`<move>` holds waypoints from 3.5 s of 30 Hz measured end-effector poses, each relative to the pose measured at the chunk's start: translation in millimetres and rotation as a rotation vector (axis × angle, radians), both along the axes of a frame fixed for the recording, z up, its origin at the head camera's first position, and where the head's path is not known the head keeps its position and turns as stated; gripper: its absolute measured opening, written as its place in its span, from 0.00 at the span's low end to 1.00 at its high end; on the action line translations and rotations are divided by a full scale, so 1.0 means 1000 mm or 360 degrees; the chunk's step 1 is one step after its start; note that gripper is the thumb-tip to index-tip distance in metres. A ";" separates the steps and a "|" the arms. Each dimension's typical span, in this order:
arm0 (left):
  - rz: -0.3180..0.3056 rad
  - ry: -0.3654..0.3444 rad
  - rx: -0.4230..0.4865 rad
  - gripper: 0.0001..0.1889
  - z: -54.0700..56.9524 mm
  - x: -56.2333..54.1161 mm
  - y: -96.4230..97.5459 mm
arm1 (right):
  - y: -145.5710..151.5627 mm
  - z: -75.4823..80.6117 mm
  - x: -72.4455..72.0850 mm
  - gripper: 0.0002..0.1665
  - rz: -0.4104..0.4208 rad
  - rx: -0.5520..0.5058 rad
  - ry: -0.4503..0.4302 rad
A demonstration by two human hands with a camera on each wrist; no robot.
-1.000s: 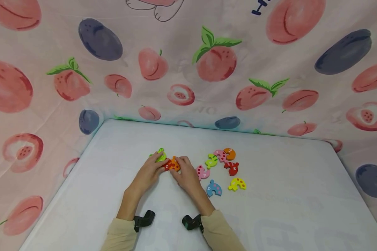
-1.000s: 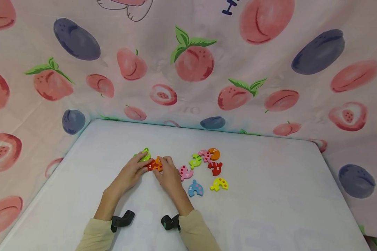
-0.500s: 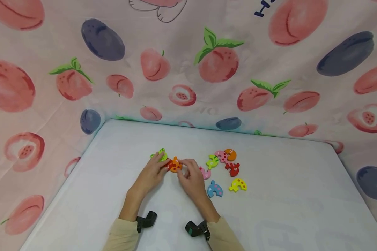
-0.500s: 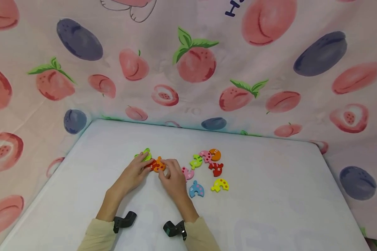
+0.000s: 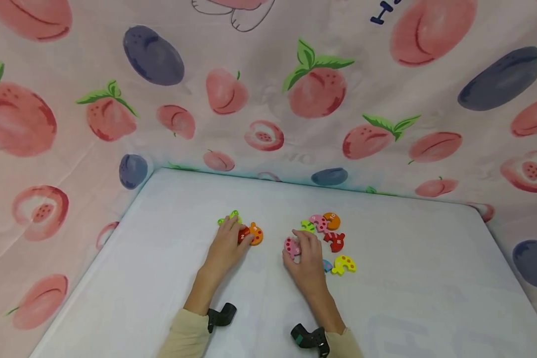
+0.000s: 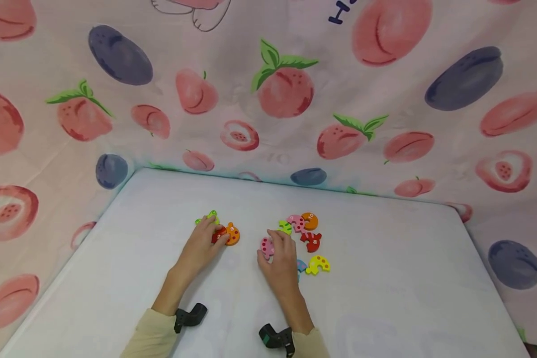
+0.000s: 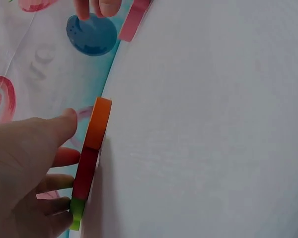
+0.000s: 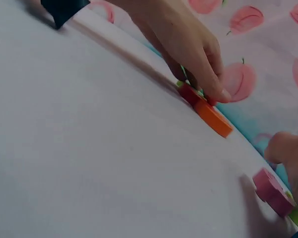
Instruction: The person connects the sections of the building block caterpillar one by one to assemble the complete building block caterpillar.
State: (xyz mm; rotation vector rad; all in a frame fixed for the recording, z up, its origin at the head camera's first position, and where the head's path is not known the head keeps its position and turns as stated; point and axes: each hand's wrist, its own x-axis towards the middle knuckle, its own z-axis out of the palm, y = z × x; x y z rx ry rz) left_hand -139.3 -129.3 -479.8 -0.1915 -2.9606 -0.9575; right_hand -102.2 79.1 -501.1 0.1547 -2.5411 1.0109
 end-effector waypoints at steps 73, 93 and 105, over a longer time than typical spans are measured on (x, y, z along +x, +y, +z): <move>-0.0045 0.0067 -0.0030 0.33 -0.025 0.000 0.001 | 0.002 0.001 0.003 0.28 -0.0174 0.0039 -0.0237; -0.0182 0.0242 -0.0071 0.23 -0.023 0.002 0.000 | 0.000 0.004 0.003 0.31 -0.0161 0.0221 -0.0271; -0.0189 0.0145 -0.0021 0.20 -0.024 0.001 0.000 | 0.003 0.004 0.005 0.31 -0.0109 0.0185 -0.0289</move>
